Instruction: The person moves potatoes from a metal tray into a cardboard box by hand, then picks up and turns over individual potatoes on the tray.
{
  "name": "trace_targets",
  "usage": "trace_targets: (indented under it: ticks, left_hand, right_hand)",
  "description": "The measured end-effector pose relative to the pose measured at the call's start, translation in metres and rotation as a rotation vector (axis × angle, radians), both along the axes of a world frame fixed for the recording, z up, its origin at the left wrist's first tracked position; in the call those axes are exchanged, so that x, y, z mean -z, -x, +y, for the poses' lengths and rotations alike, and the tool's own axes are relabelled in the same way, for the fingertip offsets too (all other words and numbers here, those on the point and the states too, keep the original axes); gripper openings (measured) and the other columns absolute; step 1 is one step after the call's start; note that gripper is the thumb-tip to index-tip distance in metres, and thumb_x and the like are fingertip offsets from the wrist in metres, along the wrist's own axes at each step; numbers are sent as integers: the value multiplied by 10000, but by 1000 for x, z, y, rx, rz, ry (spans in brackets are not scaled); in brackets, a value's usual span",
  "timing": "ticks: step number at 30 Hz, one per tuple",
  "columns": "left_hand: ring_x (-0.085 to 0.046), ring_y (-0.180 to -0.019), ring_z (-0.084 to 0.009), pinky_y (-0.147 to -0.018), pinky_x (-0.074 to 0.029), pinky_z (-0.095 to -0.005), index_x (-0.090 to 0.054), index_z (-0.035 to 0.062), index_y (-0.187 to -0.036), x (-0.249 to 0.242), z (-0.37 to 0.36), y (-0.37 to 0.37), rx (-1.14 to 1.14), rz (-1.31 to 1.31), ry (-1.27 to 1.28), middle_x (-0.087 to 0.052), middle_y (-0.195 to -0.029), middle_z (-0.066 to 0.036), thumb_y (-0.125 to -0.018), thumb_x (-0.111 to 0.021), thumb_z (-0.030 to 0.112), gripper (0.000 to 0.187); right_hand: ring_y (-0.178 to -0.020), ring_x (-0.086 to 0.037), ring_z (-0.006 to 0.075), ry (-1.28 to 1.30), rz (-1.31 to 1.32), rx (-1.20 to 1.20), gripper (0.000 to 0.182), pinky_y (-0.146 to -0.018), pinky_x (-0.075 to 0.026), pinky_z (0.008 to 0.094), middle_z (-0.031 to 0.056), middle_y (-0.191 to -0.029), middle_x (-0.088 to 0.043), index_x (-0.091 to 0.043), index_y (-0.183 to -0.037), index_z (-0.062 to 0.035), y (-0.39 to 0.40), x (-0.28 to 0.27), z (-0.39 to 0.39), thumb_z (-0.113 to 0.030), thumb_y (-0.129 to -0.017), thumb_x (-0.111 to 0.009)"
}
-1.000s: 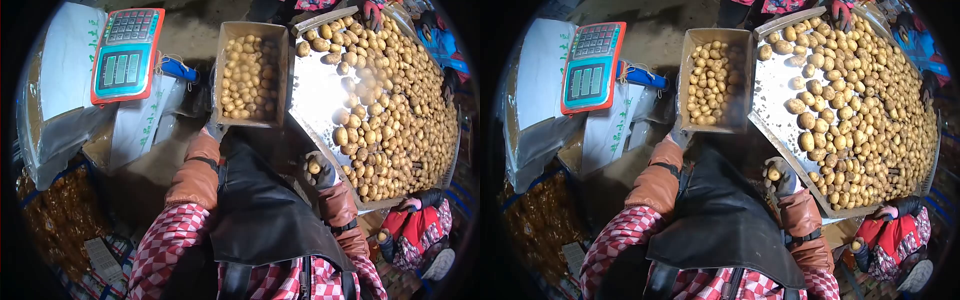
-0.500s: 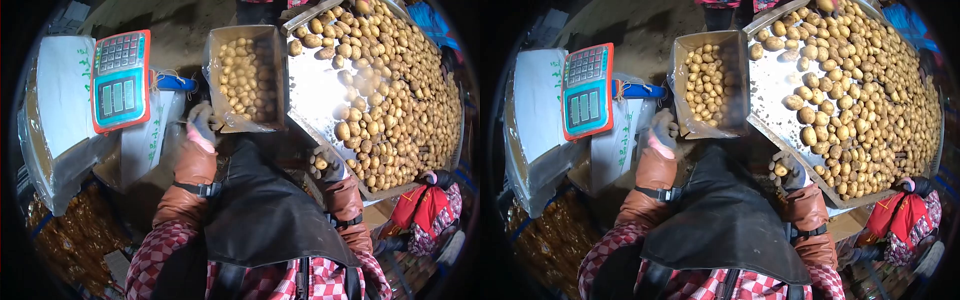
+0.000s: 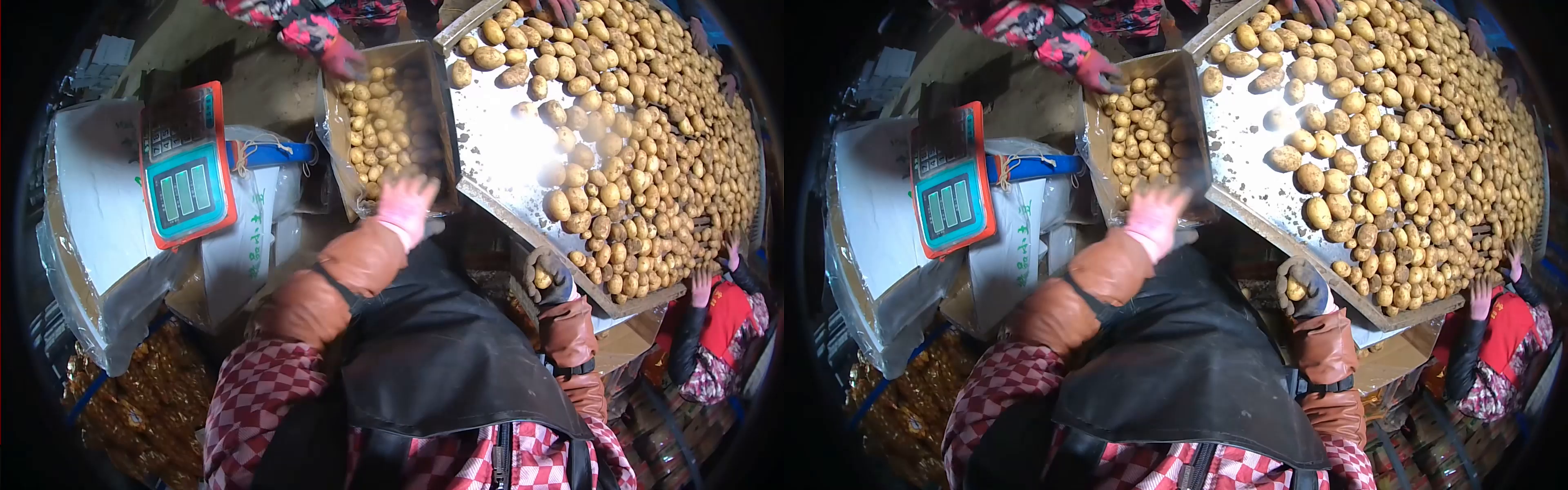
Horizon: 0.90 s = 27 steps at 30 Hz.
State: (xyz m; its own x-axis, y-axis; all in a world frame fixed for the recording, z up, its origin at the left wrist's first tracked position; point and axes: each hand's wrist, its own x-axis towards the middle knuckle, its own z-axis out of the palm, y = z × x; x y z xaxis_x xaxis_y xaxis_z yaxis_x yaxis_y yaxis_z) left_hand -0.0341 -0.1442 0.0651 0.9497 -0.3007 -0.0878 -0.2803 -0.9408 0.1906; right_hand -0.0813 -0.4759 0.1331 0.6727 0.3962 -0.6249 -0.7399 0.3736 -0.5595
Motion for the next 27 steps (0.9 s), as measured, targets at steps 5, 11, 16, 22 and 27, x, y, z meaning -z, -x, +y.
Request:
trace_targets:
  ticks: [5,11,16,22,27]
  left_hand:
    - [-434,-1297,-286,-1077,-256,-566,-640,207,-1184,35,-35,-15,399,500,-619,-609,-1263,-54,-876,-579,241,316]
    - [-638,-1057,-209,-932,-453,-399,-694,195,-1003,30,11,11,60,434,-125,-696,-1053,-46,-880,-532,209,204]
    - [-641,-1009,-324,-865,-500,-423,-693,218,-1125,15,60,67,-560,87,305,-704,-1031,-117,-830,-603,191,309]
    - [-683,-928,-297,-844,-512,-366,-704,63,-1018,-2,50,103,-849,-60,588,-710,-962,-164,-820,-738,114,207]
    - [-676,-955,-246,-829,-522,-339,-692,112,-1079,-4,52,136,-656,-116,319,-706,-1032,-131,-862,-668,128,218]
  right_hand:
    - [-480,-578,206,74,73,2,315,-348,-426,266,127,-734,-616,-589,-992,-2,5,5,-1,-310,-927,-584]
    - [-512,-585,180,47,-32,-22,377,-354,-407,247,103,-739,-611,-583,-1017,-11,6,8,-14,-377,-932,-588]
    - [-524,-566,144,62,-62,19,459,-358,-353,207,88,-816,-615,-553,-1181,7,4,-3,-14,-406,-988,-502]
    - [-627,-587,140,84,-106,-30,523,-412,-385,192,89,-934,-607,-502,-1289,-20,-2,-13,-21,-446,-987,-484]
    - [-906,-622,209,31,-172,60,485,-645,-482,273,127,-1138,-596,-486,-1293,-61,-4,-6,-24,-331,-912,-616]
